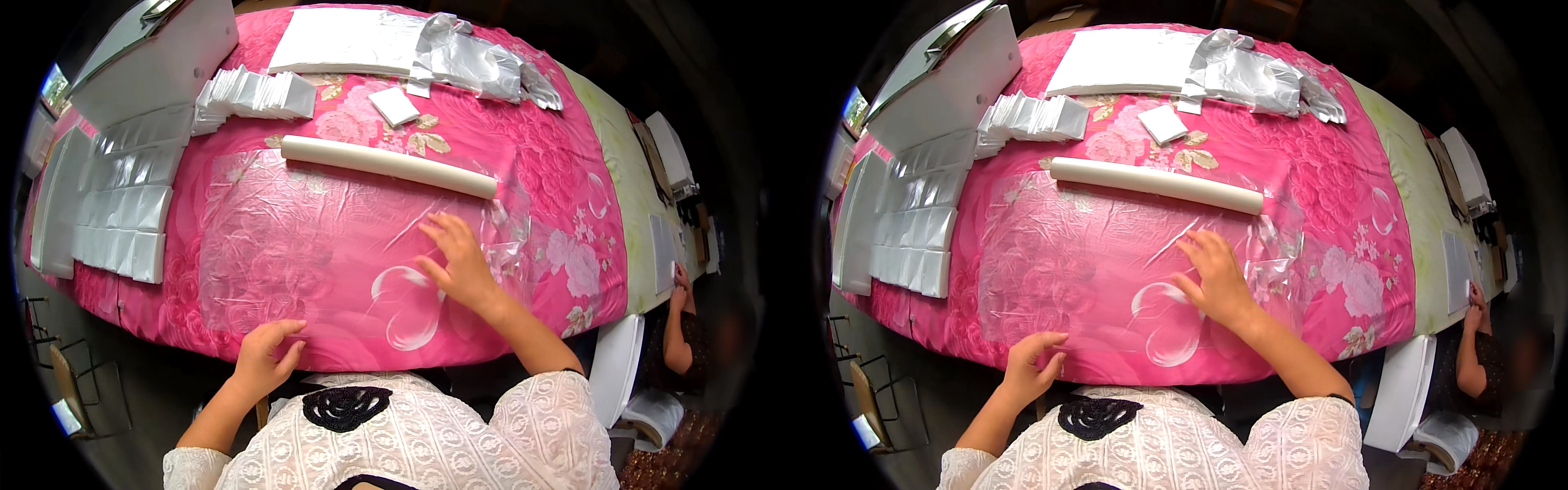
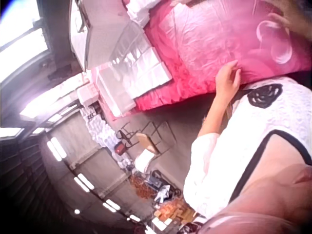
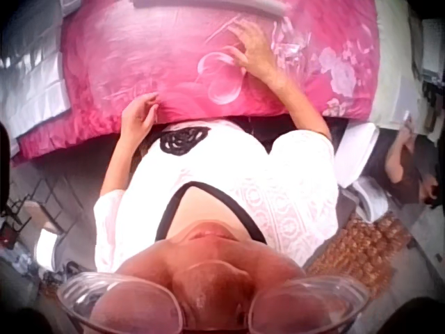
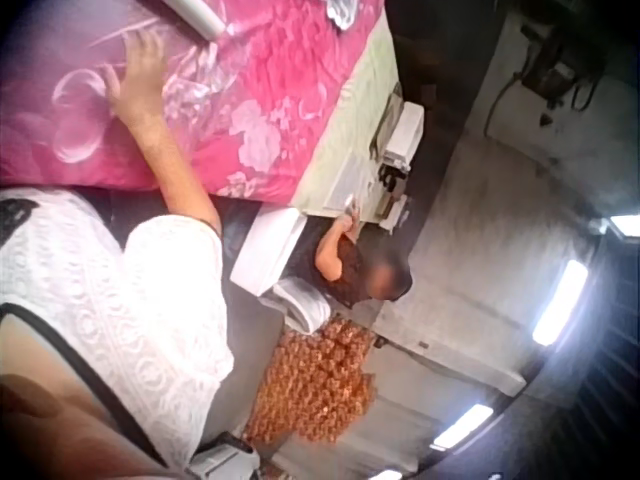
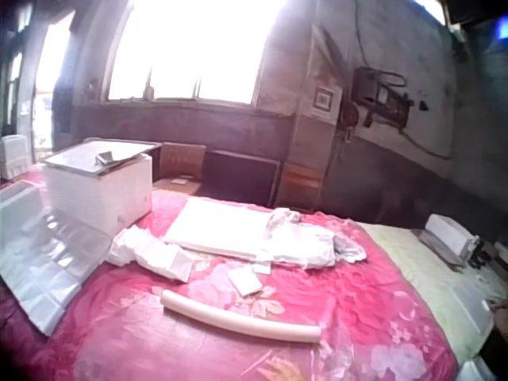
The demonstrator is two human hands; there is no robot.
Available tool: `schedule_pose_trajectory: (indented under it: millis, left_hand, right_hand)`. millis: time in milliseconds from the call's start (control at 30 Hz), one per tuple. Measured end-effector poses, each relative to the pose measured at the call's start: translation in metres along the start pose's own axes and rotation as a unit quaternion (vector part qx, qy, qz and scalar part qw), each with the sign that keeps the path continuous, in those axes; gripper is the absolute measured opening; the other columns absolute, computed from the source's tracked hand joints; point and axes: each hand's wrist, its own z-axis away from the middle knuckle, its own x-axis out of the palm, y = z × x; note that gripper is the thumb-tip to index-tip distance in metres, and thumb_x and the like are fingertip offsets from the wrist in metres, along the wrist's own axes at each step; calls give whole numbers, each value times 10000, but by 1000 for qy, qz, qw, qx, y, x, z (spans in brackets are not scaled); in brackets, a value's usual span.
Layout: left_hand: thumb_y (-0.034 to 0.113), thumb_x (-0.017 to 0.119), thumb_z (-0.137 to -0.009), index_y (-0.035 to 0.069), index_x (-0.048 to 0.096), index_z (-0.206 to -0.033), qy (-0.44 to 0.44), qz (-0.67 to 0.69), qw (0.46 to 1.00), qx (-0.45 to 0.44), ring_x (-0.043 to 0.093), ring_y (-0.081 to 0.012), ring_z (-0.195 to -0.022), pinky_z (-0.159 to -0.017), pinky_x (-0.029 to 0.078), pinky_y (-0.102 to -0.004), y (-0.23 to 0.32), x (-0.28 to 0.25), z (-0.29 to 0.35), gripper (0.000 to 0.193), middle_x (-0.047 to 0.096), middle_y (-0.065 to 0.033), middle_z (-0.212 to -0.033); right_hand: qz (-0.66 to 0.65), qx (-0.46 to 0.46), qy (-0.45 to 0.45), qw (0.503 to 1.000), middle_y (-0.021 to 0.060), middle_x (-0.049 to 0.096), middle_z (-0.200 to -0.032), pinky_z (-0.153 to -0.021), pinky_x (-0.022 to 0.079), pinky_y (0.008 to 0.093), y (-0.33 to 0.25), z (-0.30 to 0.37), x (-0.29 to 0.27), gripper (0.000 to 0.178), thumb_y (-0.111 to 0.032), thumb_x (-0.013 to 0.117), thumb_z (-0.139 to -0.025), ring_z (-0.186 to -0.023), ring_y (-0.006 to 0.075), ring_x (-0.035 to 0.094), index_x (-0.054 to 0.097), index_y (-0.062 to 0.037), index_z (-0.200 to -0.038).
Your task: The person wraps small white rectangular objects in clear plastic film on a pink floral tablecloth. They unroll the film, place an object on it, fold the film around the object, and stack the wrapped items. The person also handles a large silver sheet, smoothing it out on the table.
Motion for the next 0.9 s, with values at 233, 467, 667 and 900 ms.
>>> schedule_pose_trajectory:
  millis: [233,467,667,900]
  left_hand:
    - [-13,620,-711,30,588,-1013,19,-89,982,168,593,-309,-924,-796,479,-359,12,14,-118,306,622,-128,-987]
    - [86,646,-734,46,383,-1294,66,-253,935,241,400,-336,-1207,-1004,336,-397,6,56,-223,619,407,-157,-1327]
    - [156,705,-683,51,463,-1241,-16,-390,906,165,466,-299,-1090,-947,373,-375,12,58,-253,618,538,-120,-1147]
    - [141,724,-599,53,576,-1013,-116,-392,875,261,503,-246,-1002,-894,412,-360,30,58,-231,447,563,-65,-1023]
  right_hand:
    - [182,91,-51,978,202,314,-1382,-1057,188,496,22,78,-35,567,-335,640,-770,-1304,365,240,486,-65,-1244]
    - [112,114,-45,986,143,416,-1340,-1062,191,470,80,94,-53,526,-395,511,-859,-1279,312,323,488,-33,-1240]
    - [202,229,-8,952,201,444,-1300,-1056,213,444,174,79,-93,572,-427,430,-896,-1252,328,355,475,41,-1223]
    - [211,362,233,877,213,477,-1257,-1019,299,402,268,79,-128,496,-315,491,-878,-1197,356,411,475,57,-1207]
